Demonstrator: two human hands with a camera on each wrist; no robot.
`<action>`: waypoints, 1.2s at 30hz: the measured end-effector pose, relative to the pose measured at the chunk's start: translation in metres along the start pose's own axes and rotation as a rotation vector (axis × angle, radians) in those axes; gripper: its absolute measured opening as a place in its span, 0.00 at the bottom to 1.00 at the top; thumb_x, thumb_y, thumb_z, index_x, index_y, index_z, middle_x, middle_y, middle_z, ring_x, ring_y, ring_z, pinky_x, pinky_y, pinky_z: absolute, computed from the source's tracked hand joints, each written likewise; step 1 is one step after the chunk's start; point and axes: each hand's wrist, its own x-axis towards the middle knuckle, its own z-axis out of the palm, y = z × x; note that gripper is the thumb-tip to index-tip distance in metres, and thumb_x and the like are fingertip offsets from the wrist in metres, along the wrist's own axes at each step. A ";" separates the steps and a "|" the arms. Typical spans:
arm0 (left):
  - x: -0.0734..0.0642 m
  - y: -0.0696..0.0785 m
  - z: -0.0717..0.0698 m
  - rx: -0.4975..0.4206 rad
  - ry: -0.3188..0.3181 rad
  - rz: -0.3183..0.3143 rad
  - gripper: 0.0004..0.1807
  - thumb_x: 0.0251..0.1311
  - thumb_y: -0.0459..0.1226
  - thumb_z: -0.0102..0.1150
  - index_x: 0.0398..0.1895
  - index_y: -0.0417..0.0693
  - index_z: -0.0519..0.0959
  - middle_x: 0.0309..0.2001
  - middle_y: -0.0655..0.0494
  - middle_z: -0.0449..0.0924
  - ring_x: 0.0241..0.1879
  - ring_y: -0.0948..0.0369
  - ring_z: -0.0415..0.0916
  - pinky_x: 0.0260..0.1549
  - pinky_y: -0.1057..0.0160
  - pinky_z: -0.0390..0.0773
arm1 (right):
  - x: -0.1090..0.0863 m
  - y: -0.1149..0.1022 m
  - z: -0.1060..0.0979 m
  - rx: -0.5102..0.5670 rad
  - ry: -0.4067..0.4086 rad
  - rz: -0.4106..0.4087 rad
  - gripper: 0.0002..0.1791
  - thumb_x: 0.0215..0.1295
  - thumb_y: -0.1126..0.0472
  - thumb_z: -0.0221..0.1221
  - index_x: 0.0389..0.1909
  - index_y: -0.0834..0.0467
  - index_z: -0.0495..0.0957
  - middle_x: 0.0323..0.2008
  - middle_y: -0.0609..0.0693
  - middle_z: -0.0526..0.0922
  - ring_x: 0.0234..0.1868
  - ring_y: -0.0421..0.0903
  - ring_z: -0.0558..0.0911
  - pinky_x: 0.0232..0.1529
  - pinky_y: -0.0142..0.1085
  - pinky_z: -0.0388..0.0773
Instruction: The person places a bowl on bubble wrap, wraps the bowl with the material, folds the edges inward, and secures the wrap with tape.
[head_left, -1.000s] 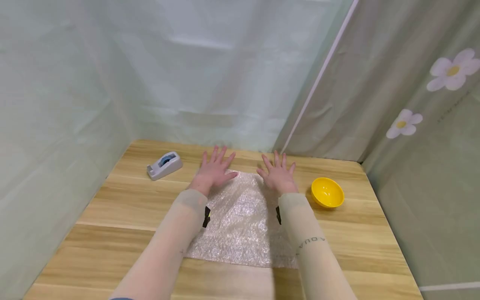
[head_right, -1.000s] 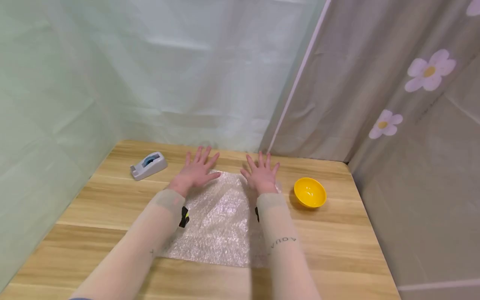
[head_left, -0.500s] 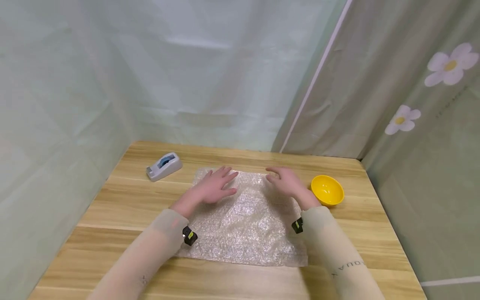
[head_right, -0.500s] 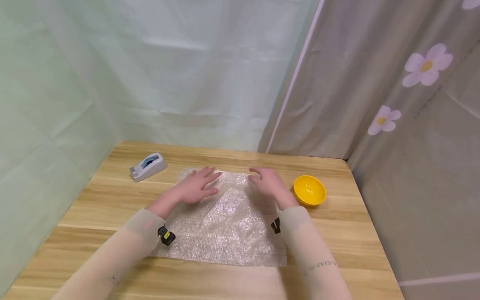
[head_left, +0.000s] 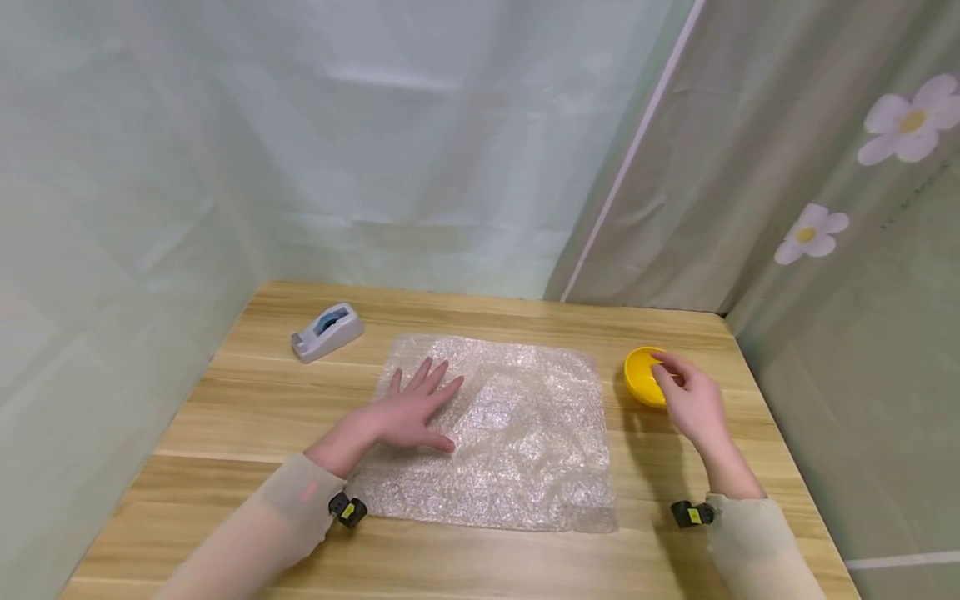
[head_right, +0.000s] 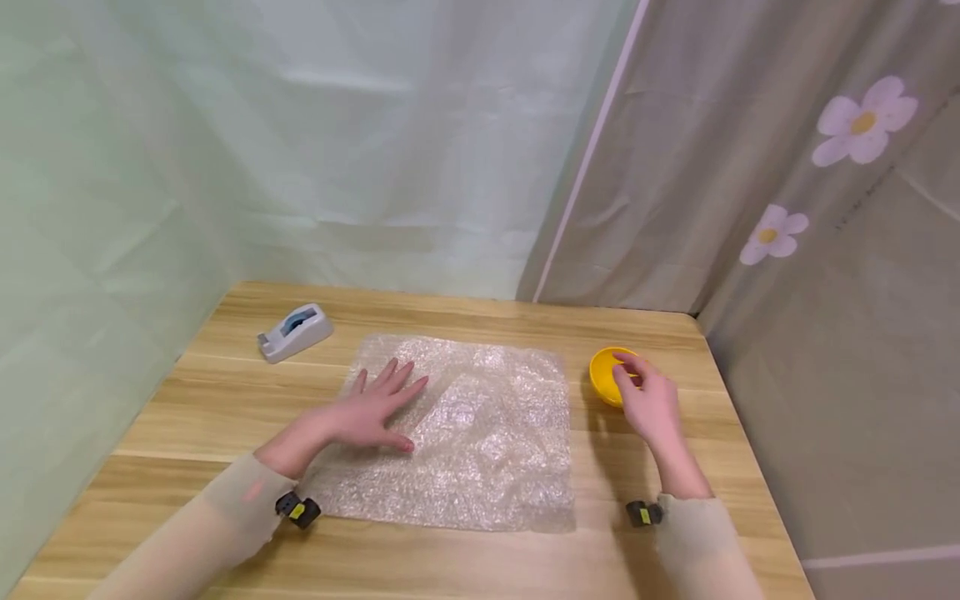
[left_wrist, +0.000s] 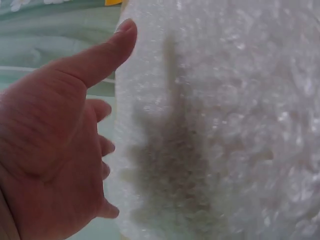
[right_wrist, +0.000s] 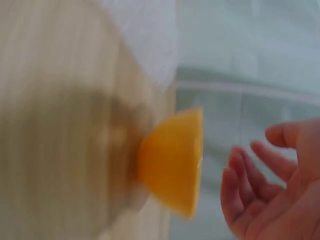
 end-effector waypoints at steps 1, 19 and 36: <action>0.000 -0.001 0.001 -0.012 -0.003 -0.007 0.62 0.62 0.61 0.72 0.88 0.45 0.47 0.85 0.32 0.30 0.83 0.34 0.24 0.72 0.21 0.27 | -0.002 0.007 -0.003 -0.002 0.032 0.037 0.26 0.85 0.51 0.52 0.73 0.62 0.76 0.61 0.67 0.83 0.56 0.62 0.82 0.48 0.41 0.78; 0.030 -0.018 0.019 0.022 -0.080 -0.164 0.82 0.36 0.70 0.82 0.89 0.53 0.42 0.83 0.30 0.17 0.81 0.33 0.17 0.63 0.15 0.23 | -0.022 0.049 -0.005 0.270 -0.253 0.458 0.40 0.88 0.47 0.42 0.81 0.74 0.45 0.54 0.64 0.80 0.44 0.42 0.84 0.44 0.33 0.82; 0.032 -0.013 0.019 0.021 -0.100 -0.207 0.83 0.34 0.63 0.86 0.89 0.54 0.40 0.82 0.32 0.15 0.81 0.34 0.15 0.66 0.16 0.26 | -0.037 0.050 0.005 0.348 -0.188 0.455 0.28 0.86 0.58 0.37 0.72 0.77 0.59 0.39 0.49 0.85 0.37 0.36 0.82 0.42 0.27 0.80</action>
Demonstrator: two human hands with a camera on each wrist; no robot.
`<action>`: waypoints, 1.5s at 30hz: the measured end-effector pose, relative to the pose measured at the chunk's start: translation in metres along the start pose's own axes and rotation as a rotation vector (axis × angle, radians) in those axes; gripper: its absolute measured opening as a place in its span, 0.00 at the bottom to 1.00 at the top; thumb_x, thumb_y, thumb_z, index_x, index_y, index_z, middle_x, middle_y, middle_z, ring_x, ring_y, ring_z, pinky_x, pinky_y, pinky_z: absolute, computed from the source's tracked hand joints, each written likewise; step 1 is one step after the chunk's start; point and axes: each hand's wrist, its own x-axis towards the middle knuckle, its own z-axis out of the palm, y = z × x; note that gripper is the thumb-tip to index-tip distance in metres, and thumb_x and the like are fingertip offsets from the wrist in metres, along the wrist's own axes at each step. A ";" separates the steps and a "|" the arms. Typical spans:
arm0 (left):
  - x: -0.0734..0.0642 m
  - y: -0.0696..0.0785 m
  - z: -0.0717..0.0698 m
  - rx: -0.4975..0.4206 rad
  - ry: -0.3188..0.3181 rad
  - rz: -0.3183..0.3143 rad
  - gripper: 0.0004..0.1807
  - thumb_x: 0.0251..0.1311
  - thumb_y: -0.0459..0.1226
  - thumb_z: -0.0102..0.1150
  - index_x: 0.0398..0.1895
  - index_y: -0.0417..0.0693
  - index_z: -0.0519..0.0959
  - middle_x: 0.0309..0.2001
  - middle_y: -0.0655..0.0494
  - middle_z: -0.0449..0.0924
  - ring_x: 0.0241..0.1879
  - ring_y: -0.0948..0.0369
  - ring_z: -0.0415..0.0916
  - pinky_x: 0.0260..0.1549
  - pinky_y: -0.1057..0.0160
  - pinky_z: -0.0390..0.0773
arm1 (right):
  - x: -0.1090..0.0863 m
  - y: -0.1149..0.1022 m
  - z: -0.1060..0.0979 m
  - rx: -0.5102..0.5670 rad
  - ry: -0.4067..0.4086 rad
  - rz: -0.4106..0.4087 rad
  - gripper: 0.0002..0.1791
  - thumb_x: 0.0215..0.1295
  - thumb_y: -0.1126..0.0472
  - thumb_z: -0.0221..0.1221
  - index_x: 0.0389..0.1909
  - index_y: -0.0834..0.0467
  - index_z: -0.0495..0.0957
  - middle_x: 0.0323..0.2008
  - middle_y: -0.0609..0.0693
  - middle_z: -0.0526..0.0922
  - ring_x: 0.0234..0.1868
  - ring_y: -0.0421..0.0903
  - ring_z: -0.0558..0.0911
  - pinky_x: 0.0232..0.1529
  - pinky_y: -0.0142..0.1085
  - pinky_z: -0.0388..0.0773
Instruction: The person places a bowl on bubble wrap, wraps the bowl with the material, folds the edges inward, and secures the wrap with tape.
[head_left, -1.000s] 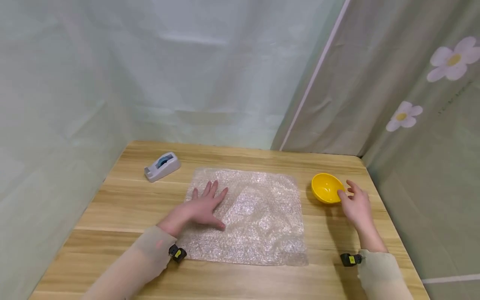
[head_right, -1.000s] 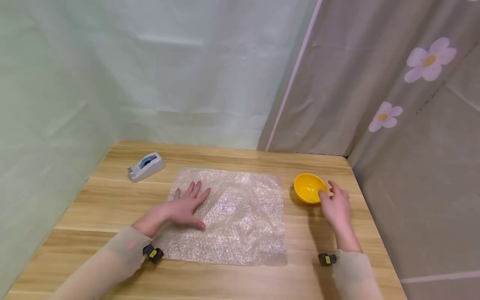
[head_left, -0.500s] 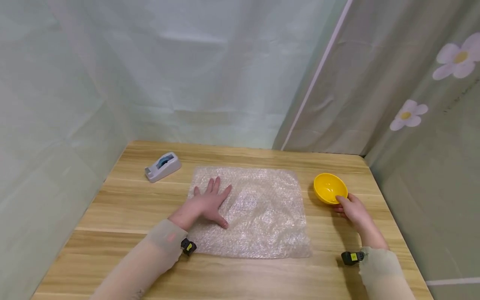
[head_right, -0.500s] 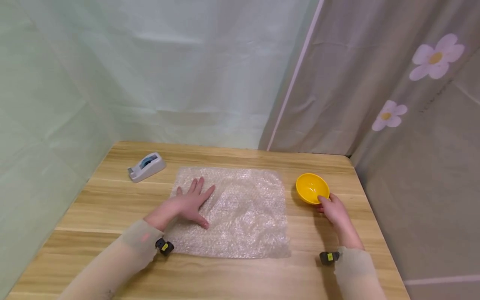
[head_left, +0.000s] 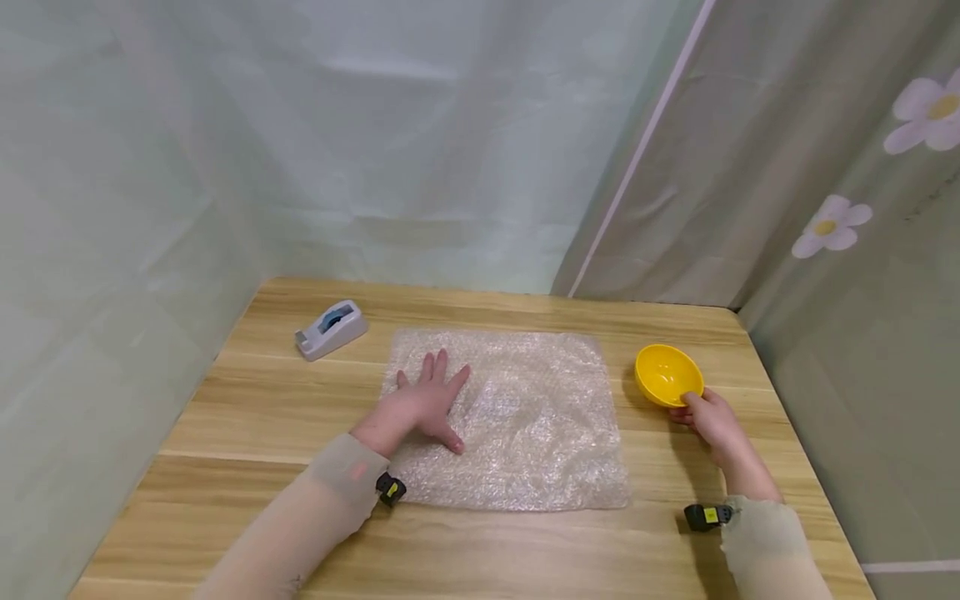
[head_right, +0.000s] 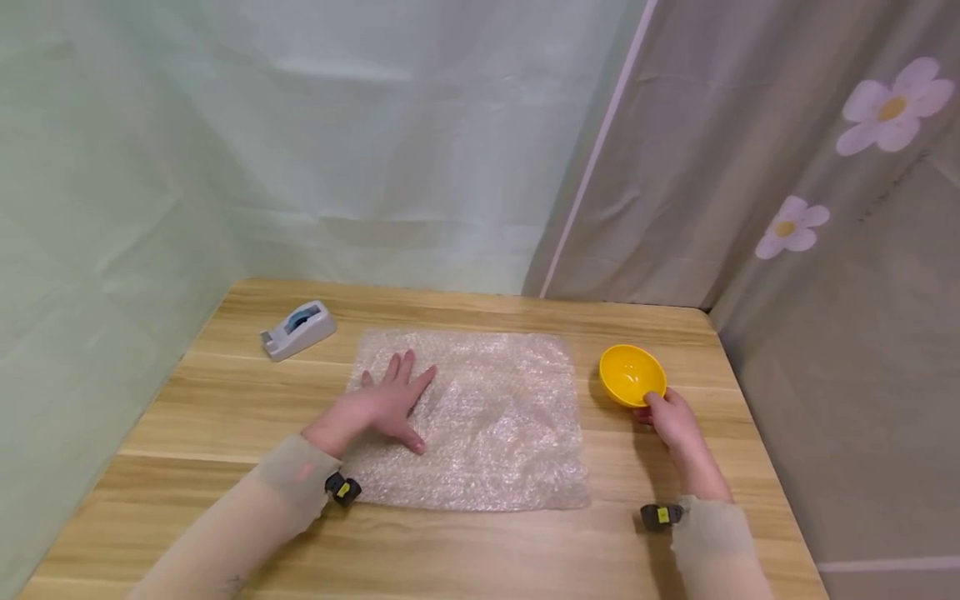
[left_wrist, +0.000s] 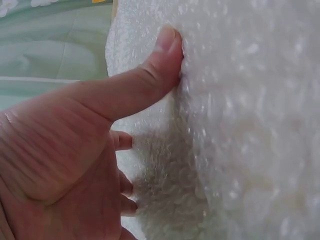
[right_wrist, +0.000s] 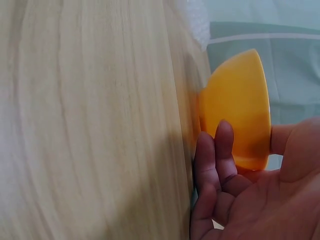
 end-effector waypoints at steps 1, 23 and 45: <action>0.003 0.000 0.002 0.004 0.000 -0.007 0.83 0.33 0.63 0.87 0.89 0.55 0.40 0.82 0.32 0.14 0.81 0.34 0.15 0.66 0.16 0.27 | 0.000 0.001 0.000 0.002 0.000 -0.003 0.28 0.85 0.59 0.37 0.72 0.78 0.59 0.40 0.49 0.85 0.38 0.36 0.82 0.43 0.26 0.80; -0.017 0.029 -0.012 0.080 0.073 -0.025 0.77 0.35 0.54 0.90 0.86 0.41 0.51 0.82 0.21 0.30 0.81 0.26 0.31 0.77 0.29 0.45 | -0.023 -0.019 0.015 0.060 -0.076 -0.030 0.31 0.88 0.50 0.43 0.74 0.73 0.60 0.43 0.48 0.87 0.44 0.40 0.83 0.50 0.30 0.84; 0.005 0.014 0.002 0.096 0.077 -0.079 0.86 0.20 0.63 0.89 0.88 0.53 0.50 0.84 0.27 0.28 0.82 0.29 0.31 0.64 0.12 0.47 | -0.034 -0.056 0.085 0.080 -0.294 -0.178 0.26 0.84 0.59 0.49 0.71 0.74 0.65 0.42 0.55 0.84 0.47 0.51 0.87 0.58 0.44 0.85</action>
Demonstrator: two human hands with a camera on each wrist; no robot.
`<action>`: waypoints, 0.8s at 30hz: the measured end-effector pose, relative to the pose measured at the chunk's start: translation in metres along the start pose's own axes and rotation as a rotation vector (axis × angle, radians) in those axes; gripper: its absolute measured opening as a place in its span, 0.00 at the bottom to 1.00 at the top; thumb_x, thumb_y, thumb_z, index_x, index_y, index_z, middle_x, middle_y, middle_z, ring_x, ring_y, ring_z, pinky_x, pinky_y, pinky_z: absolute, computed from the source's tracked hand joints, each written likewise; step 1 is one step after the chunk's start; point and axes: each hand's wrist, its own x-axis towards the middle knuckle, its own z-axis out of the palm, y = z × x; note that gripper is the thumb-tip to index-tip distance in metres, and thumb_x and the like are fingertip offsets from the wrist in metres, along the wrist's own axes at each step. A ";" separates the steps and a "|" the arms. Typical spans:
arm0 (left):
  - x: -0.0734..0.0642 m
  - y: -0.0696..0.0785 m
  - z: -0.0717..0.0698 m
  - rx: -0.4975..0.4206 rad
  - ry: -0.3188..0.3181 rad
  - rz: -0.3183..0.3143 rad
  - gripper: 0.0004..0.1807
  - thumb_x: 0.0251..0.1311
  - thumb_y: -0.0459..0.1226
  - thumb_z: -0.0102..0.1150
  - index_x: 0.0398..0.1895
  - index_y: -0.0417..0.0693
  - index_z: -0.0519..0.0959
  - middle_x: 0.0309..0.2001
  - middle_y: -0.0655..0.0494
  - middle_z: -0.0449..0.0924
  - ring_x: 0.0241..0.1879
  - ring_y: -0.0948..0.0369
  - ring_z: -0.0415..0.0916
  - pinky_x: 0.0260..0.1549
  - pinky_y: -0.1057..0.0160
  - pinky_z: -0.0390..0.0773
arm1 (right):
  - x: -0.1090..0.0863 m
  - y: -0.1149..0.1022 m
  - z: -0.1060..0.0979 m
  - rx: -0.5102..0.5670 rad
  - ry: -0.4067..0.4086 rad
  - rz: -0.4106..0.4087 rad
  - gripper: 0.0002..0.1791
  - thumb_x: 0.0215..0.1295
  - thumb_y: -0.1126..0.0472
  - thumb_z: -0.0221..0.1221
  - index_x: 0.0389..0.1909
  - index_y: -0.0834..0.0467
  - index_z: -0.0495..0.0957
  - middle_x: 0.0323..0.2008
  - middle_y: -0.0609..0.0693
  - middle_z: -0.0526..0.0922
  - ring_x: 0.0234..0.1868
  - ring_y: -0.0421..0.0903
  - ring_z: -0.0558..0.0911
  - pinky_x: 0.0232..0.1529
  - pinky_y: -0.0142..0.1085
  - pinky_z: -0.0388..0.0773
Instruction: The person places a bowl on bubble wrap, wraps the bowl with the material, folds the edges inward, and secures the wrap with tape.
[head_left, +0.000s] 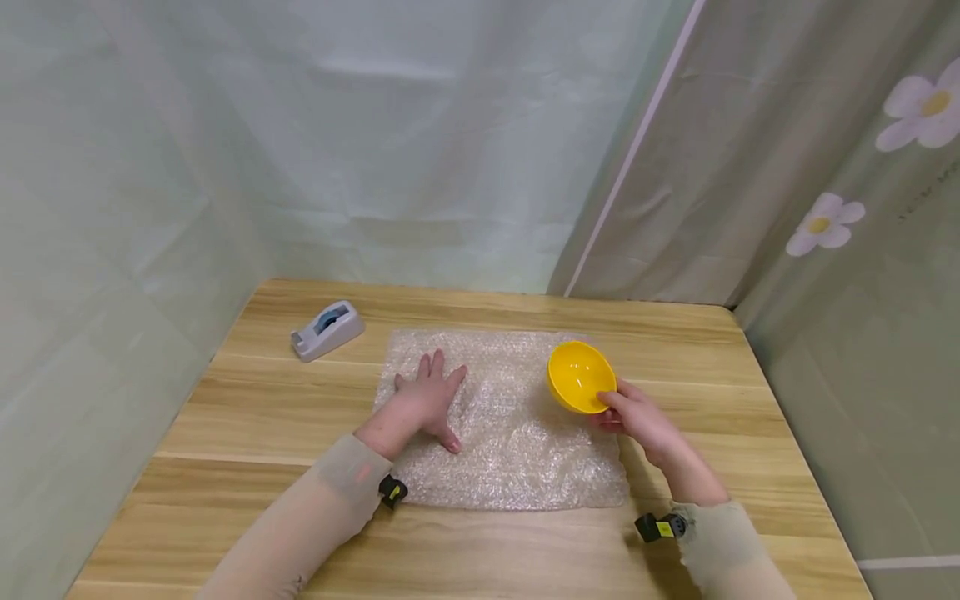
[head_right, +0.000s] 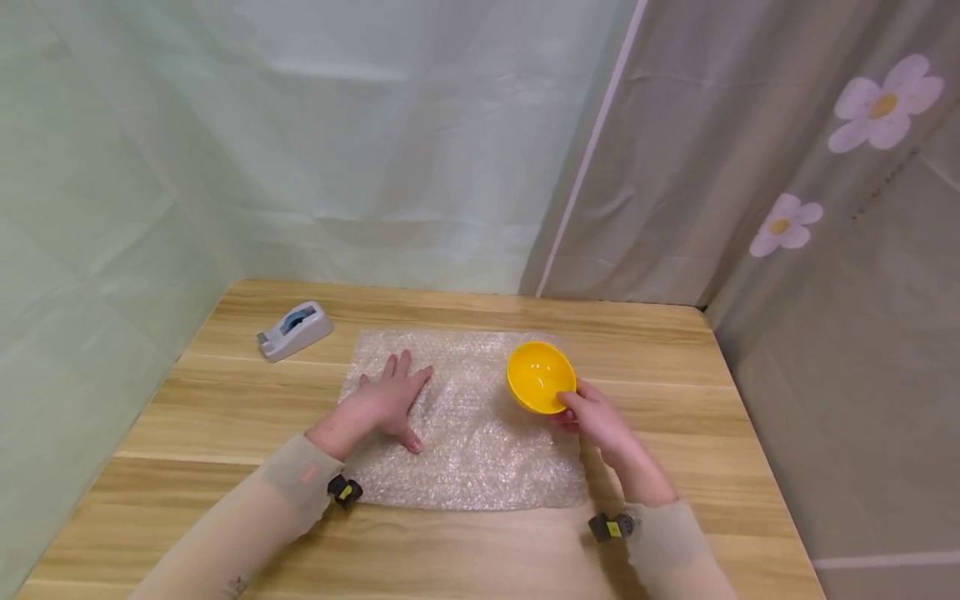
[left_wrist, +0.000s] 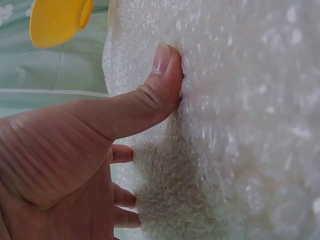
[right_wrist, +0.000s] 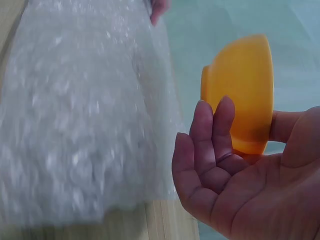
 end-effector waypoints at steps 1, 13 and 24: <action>-0.002 0.002 -0.003 -0.005 -0.004 -0.003 0.85 0.21 0.62 0.90 0.88 0.52 0.50 0.84 0.27 0.28 0.82 0.29 0.31 0.64 0.12 0.47 | 0.001 0.000 0.003 0.001 -0.001 -0.003 0.26 0.84 0.60 0.49 0.71 0.74 0.65 0.42 0.55 0.84 0.47 0.52 0.87 0.58 0.45 0.85; -0.004 0.002 -0.003 -0.010 0.003 0.003 0.83 0.25 0.58 0.91 0.88 0.51 0.50 0.84 0.28 0.28 0.82 0.30 0.29 0.65 0.13 0.46 | 0.015 -0.007 0.032 0.011 -0.048 -0.019 0.24 0.82 0.59 0.51 0.68 0.73 0.68 0.42 0.57 0.85 0.46 0.53 0.87 0.57 0.46 0.84; 0.007 -0.008 0.008 -0.050 -0.014 0.006 0.83 0.27 0.59 0.91 0.89 0.55 0.48 0.84 0.31 0.21 0.82 0.32 0.22 0.65 0.12 0.38 | 0.026 -0.011 0.057 -0.010 -0.062 -0.017 0.21 0.81 0.60 0.51 0.65 0.71 0.72 0.40 0.58 0.85 0.43 0.52 0.84 0.53 0.43 0.83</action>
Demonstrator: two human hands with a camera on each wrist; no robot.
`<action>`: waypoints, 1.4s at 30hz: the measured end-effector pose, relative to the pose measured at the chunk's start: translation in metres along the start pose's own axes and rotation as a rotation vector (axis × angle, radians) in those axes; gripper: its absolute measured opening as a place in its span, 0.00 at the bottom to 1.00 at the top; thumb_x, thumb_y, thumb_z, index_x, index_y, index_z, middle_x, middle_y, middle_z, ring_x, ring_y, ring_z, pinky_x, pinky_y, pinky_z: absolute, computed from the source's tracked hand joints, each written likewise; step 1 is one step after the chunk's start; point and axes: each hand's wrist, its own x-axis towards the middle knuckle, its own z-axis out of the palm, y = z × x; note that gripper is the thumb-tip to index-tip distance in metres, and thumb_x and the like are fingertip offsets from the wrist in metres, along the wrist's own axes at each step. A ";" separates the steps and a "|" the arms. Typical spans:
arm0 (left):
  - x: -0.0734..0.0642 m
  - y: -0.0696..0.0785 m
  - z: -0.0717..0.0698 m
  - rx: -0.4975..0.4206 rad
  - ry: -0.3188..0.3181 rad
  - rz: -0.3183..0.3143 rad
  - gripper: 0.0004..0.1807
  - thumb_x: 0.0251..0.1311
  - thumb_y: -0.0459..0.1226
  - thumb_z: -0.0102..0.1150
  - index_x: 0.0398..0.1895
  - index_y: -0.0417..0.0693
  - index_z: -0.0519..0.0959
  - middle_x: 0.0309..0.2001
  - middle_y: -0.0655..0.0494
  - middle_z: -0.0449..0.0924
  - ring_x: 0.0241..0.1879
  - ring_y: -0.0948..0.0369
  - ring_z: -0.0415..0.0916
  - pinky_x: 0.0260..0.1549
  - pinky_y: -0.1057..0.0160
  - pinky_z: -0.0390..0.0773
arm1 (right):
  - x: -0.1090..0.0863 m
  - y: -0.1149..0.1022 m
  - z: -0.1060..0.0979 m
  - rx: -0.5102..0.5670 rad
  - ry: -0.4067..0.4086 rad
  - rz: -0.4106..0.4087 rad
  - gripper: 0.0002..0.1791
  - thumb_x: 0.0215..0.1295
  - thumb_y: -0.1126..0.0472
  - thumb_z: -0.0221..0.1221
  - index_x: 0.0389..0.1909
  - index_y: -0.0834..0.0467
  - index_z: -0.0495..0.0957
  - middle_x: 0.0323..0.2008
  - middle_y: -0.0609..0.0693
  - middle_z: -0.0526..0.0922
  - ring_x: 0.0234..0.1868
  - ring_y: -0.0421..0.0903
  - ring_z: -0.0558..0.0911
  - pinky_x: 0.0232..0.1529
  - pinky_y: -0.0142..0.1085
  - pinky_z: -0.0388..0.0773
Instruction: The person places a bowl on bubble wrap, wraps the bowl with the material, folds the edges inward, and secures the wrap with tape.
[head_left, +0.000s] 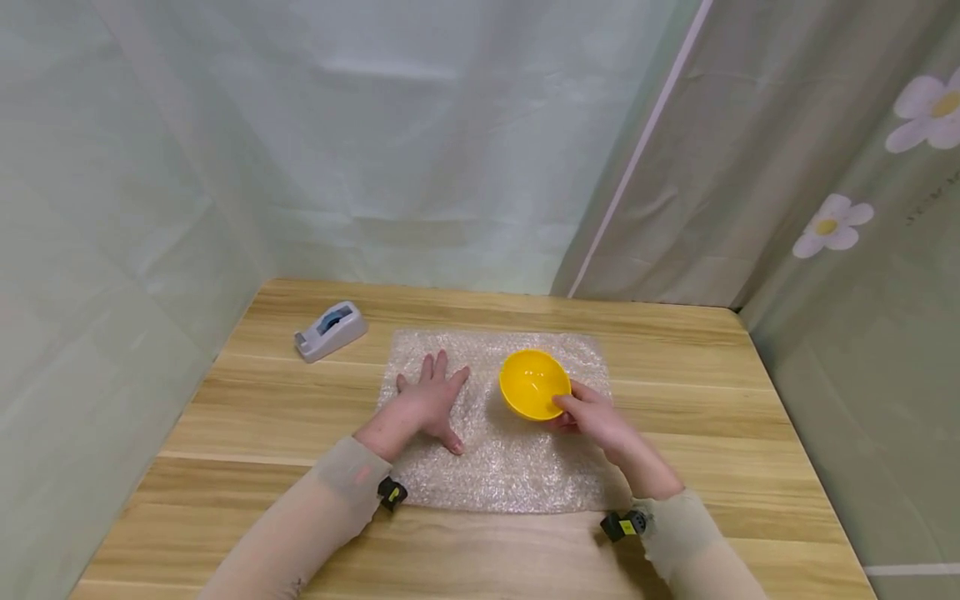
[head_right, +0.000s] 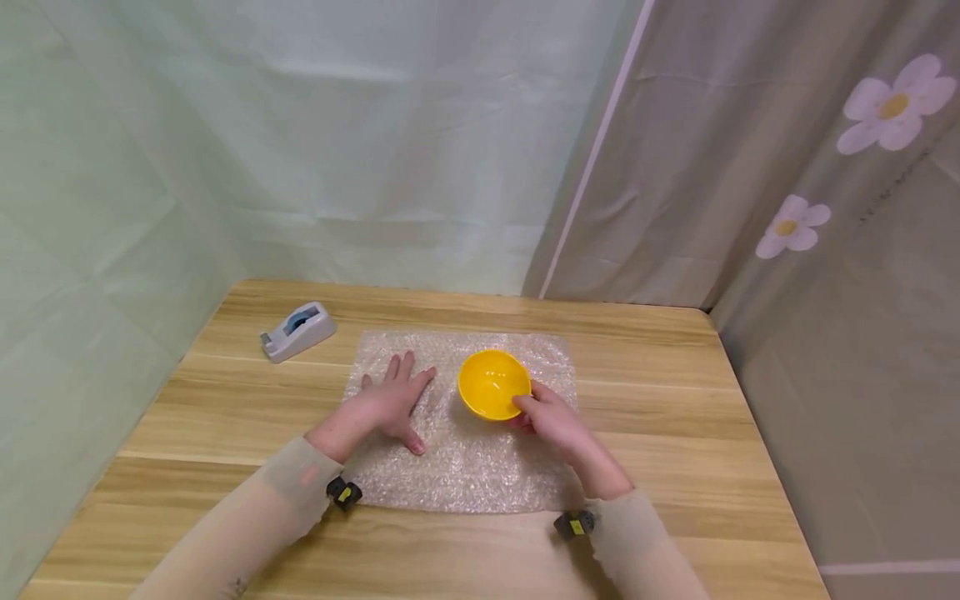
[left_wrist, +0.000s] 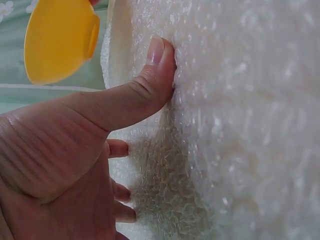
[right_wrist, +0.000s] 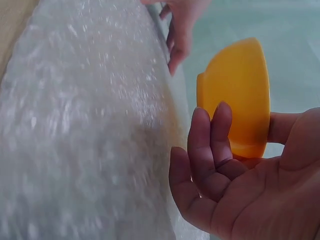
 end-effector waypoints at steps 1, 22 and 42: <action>0.001 -0.001 0.001 0.003 -0.002 0.000 0.83 0.27 0.59 0.91 0.89 0.55 0.48 0.84 0.31 0.21 0.82 0.32 0.22 0.64 0.12 0.38 | 0.001 -0.001 0.003 -0.009 0.004 0.002 0.21 0.81 0.60 0.51 0.65 0.70 0.73 0.40 0.58 0.85 0.43 0.52 0.84 0.52 0.43 0.83; 0.004 -0.002 0.003 0.004 -0.006 -0.002 0.83 0.28 0.59 0.91 0.89 0.55 0.48 0.84 0.32 0.19 0.81 0.31 0.20 0.63 0.11 0.36 | 0.009 0.008 0.030 -0.143 0.035 -0.028 0.21 0.82 0.56 0.54 0.67 0.63 0.75 0.38 0.54 0.82 0.38 0.50 0.79 0.41 0.39 0.78; 0.003 -0.002 0.003 -0.014 -0.014 0.005 0.83 0.29 0.58 0.91 0.89 0.55 0.47 0.83 0.33 0.17 0.81 0.32 0.18 0.63 0.12 0.34 | 0.014 0.011 0.034 -0.139 0.034 -0.021 0.17 0.82 0.56 0.53 0.60 0.62 0.78 0.35 0.53 0.82 0.37 0.49 0.78 0.41 0.39 0.76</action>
